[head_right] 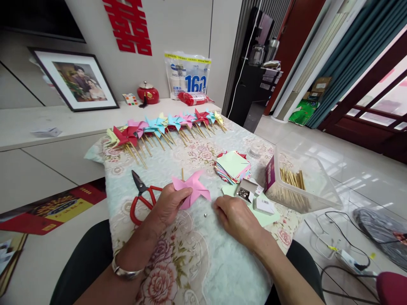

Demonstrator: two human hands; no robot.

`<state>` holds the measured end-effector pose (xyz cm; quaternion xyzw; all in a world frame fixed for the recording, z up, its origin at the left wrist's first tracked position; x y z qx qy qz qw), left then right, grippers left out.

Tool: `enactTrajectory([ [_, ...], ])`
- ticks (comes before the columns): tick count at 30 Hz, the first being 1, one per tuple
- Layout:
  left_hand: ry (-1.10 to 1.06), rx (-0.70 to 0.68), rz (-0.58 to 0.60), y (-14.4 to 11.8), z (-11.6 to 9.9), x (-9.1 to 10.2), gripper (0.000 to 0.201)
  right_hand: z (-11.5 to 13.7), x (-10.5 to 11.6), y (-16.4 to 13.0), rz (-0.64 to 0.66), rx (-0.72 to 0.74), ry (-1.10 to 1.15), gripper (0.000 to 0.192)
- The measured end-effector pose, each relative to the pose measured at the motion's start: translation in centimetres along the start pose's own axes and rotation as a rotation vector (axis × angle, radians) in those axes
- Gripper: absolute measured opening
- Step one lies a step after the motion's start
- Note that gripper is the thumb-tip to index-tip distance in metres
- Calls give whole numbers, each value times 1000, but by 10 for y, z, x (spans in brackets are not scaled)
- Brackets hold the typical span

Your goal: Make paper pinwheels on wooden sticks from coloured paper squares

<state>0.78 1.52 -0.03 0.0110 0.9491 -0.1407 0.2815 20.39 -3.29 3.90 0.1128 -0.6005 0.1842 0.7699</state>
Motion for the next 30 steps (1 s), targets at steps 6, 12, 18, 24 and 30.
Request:
enactTrajectory([
  [6, 22, -21, -31, 0, 0, 0, 21, 11, -17, 6, -14, -2, 64, 15],
  [12, 12, -16, -11, -1, 1, -1, 22, 22, -23, 11, 39, 19, -44, 17],
  [18, 33, -34, -6, -1, 2, 0, 22, 30, -31, 12, 51, 16, -303, 18],
  [24, 23, -30, -1, 0, 3, 2, 22, 26, -24, 5, 7, -9, 128, 17],
  [30, 31, -37, 28, 0, 2, 1, 23, 15, -7, 11, -11, -73, 784, 16],
])
Point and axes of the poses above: each hand's wrist, its own y-axis towards the middle knuckle, its own x-axis out of the back of the hand, z = x × y, the point moved 1 cm from there along y, towards the middle knuckle, and after that the axes turned 12 degrees about -y, right-handed, at the moved point
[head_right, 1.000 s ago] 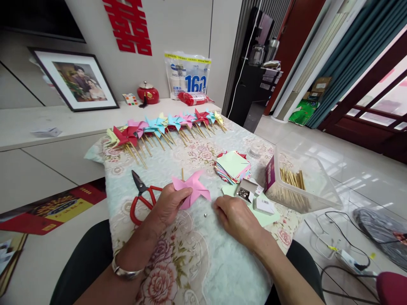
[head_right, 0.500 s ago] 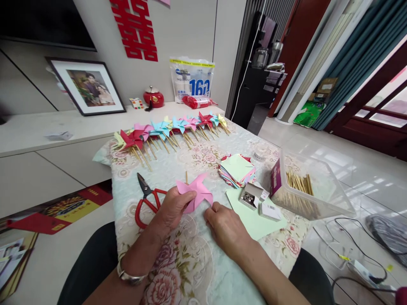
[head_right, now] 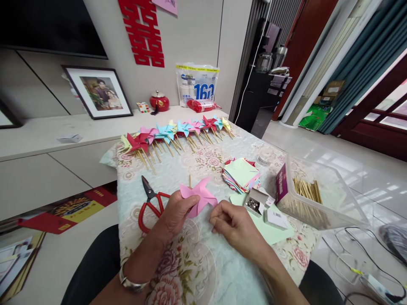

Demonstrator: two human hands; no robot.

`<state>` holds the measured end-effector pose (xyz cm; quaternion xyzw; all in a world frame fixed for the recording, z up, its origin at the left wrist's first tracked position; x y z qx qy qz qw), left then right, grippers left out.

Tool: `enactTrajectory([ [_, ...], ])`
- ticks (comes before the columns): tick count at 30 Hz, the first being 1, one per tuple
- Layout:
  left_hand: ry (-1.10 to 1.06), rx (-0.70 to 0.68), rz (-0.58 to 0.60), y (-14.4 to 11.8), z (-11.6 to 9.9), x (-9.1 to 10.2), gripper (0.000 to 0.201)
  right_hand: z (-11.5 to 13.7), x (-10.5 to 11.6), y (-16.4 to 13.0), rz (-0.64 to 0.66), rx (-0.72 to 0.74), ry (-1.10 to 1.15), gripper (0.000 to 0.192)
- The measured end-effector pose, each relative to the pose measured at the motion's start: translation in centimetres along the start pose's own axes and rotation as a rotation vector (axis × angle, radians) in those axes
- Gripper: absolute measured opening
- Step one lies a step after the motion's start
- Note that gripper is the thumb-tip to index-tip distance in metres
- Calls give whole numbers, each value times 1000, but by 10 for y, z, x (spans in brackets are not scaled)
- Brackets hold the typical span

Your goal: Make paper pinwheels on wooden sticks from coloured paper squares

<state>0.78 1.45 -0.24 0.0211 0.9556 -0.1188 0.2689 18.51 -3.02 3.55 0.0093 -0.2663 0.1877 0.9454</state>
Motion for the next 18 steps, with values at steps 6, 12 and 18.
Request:
enactTrajectory([
  [6, 75, -13, -24, -2, -7, -2, 21, 3, 14, 25, -40, 12, 371, 25],
  [12, 163, -16, -67, -4, -11, -4, 19, 7, 13, 38, -12, -33, 699, 29],
  [18, 144, -9, -13, 4, 2, 2, 21, -5, 2, 34, 26, -84, 779, 30],
])
Point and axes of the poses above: each hand's wrist, its own y-axis towards the middle knuckle, its own x-axis out of the back of the hand, z = x × y, the point moved 1 cm from there along y, towards the middle knuckle, and after that the axes turned 12 degrees about -y, right-handed, at the moved point
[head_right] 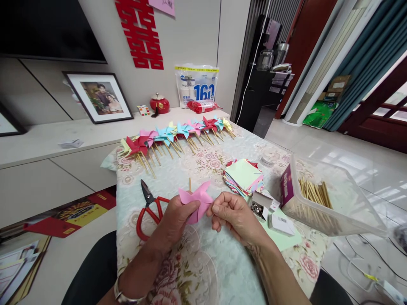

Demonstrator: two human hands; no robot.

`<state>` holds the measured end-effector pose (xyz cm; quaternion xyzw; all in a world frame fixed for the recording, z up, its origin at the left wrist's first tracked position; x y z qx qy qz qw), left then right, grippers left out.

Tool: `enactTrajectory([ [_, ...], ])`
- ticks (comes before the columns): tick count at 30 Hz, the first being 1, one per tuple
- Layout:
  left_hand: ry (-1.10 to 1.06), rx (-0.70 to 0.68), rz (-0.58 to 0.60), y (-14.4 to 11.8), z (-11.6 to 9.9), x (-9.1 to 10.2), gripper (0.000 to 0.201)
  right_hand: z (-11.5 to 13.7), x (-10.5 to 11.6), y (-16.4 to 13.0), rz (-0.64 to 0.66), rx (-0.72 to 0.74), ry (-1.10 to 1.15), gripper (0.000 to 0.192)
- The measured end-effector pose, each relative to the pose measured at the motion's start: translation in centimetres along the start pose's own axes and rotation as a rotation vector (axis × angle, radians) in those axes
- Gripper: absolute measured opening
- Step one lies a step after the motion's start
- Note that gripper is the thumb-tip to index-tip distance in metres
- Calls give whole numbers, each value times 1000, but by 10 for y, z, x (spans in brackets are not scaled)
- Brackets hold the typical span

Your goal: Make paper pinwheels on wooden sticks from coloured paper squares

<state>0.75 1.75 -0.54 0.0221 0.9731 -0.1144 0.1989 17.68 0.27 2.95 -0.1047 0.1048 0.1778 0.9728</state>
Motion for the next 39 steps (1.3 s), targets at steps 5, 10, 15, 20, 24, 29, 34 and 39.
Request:
enactTrajectory([
  [5, 11, 7, -20, -1, 0, 0, 22, -5, 3, -1, -54, -14, 38, 36],
  [10, 28, 2, -53, -4, -4, -3, 21, -6, 5, -2, -109, -18, 25, 37],
  [15, 46, -27, -55, -3, -2, -2, 19, -4, 6, -5, -100, 52, -92, 29],
  [20, 99, -88, -80, -4, -4, -3, 19, -2, 3, -8, -207, 236, -337, 15],
  [24, 109, -102, -64, -4, -4, -4, 18, 0, 0, -12, -300, 374, -574, 11],
  [29, 139, -147, -48, -4, -3, -8, 17, 0, -4, -13, -315, 487, -797, 10],
  [34, 146, -123, -39, -7, -4, -14, 17, 0, -9, -12, -421, 625, -1023, 15],
  [39, 125, -103, 5, -8, -1, -17, 19, -2, -11, -10, -409, 585, -1018, 17],
])
Point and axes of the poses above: each hand's wrist, its own y-axis towards the middle knuckle, its own x-axis out of the back of the hand, z = x × y, the point moved 1 cm from there along y, towards the middle knuckle, and after that the axes turned 12 degrees about -y, right-handed, at the moved point
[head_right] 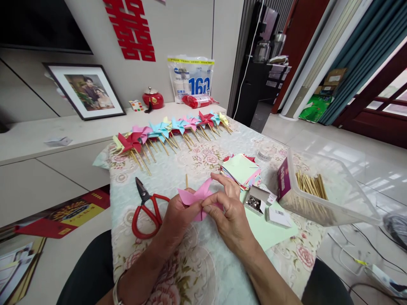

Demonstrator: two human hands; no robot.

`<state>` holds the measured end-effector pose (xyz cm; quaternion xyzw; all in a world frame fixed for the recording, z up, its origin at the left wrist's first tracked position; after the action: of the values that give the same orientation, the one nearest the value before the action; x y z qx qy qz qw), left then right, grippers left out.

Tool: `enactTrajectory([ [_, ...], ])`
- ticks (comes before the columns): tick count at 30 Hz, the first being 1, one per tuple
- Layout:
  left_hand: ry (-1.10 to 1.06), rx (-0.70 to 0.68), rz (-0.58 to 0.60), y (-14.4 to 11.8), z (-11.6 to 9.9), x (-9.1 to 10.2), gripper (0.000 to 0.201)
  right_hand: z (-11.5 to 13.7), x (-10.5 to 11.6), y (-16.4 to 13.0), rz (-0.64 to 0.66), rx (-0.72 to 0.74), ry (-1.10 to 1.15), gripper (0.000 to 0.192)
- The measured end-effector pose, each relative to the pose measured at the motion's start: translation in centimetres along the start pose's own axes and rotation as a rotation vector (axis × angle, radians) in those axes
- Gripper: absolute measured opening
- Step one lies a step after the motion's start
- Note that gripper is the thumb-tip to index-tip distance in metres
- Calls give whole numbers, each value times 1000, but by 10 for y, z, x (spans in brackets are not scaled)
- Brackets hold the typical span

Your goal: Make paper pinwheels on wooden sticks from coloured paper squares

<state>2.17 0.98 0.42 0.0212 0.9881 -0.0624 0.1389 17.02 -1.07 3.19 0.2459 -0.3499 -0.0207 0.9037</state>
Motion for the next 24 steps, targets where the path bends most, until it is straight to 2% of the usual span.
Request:
enactTrajectory([
  [6, -78, 9, 29, -1, 1, -3, 29, -4, -2, -1, 43, -90, 70, 16],
  [10, -116, 3, 71, -2, 3, -2, 26, -8, -2, -1, 41, -97, 102, 12],
  [14, -104, 21, 52, -1, 7, 1, 23, -9, -4, -1, 24, -112, 93, 10],
  [20, -94, 21, 24, 0, 6, 0, 23, -10, -3, -1, -36, 3, -49, 16],
  [24, -104, 7, 30, 0, 4, 1, 23, -10, -3, -1, -24, 18, -60, 18],
])
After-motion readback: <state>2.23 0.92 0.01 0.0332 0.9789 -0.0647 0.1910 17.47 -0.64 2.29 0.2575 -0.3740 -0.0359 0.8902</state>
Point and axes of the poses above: each hand's wrist, its own y-axis towards the middle knuckle, its own x-axis out of the back of the hand, z = x × y, the point moved 1 cm from there along y, towards the middle knuckle, and after that the axes turned 12 degrees about -y, right-handed, at the moved point
